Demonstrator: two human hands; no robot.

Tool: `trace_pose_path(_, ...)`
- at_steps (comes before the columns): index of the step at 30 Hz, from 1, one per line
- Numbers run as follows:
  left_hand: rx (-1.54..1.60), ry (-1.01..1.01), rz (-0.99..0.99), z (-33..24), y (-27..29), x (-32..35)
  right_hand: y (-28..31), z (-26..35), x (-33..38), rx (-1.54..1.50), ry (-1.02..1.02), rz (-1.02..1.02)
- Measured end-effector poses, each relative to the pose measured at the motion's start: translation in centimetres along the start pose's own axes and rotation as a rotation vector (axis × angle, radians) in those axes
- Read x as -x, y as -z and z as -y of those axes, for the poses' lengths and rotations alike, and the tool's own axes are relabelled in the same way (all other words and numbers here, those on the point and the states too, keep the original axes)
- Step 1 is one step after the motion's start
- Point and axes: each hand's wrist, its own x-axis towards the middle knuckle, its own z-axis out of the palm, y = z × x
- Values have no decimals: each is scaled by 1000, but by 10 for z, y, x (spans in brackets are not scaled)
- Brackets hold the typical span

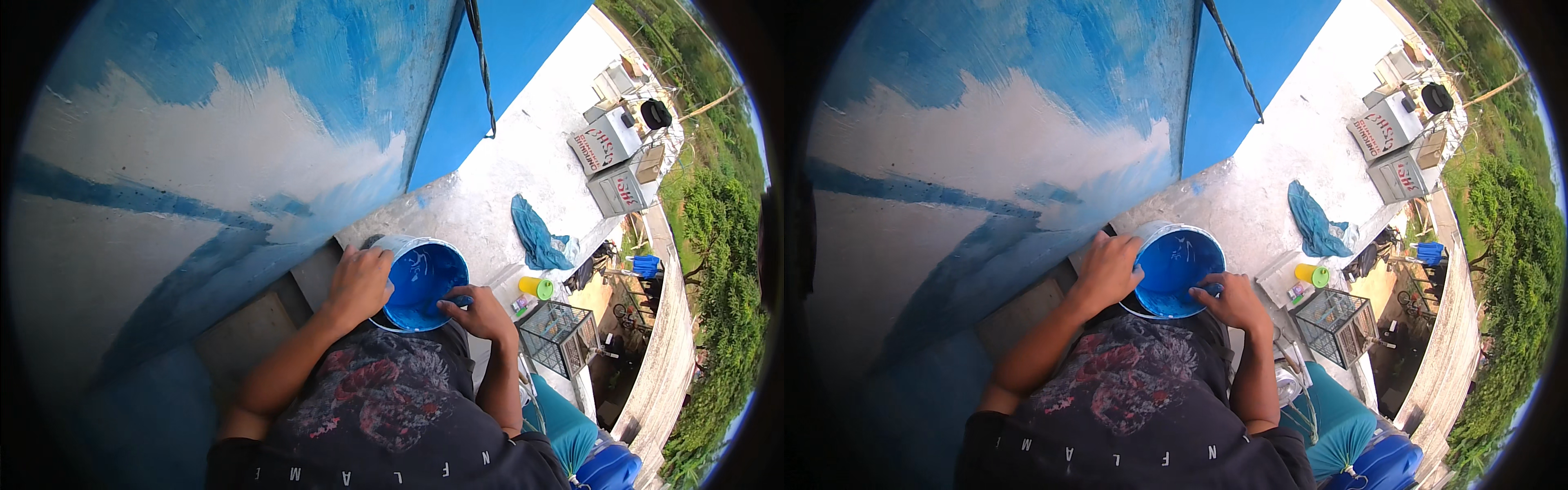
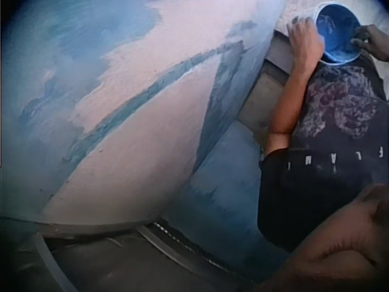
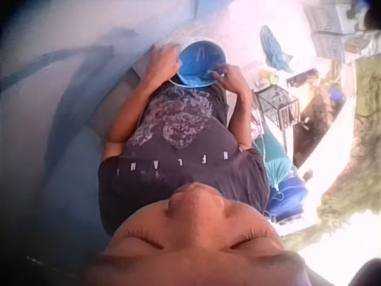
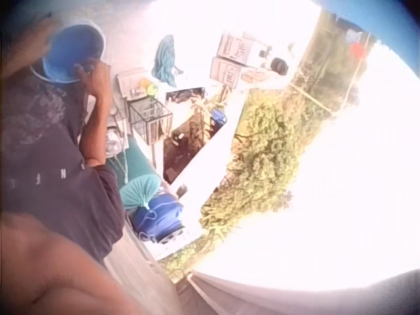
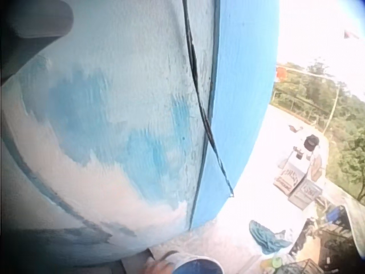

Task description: The person paints a concrete wall blue using a brush while holding a paint bucket. They apply several vertical and horizontal strokes of blue paint to the wall surface, dipping the brush back into the bucket to replenish paint.

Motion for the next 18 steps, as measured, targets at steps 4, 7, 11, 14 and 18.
trace_pose_path(4,-3,-12,-23,5,-5,6,-2,15,-13,161,43,-12)
trace_pose_path(7,60,-26,-5,8,-4,12,-15,23,-30,115,133,-76)
trace_pose_path(11,98,-77,-7,13,-7,18,-43,9,-58,118,282,-166)
trace_pose_path(14,104,-66,43,11,-2,24,-65,5,-65,144,275,-214)
trace_pose_path(18,144,-43,36,16,-9,31,-86,7,-68,189,245,-283)
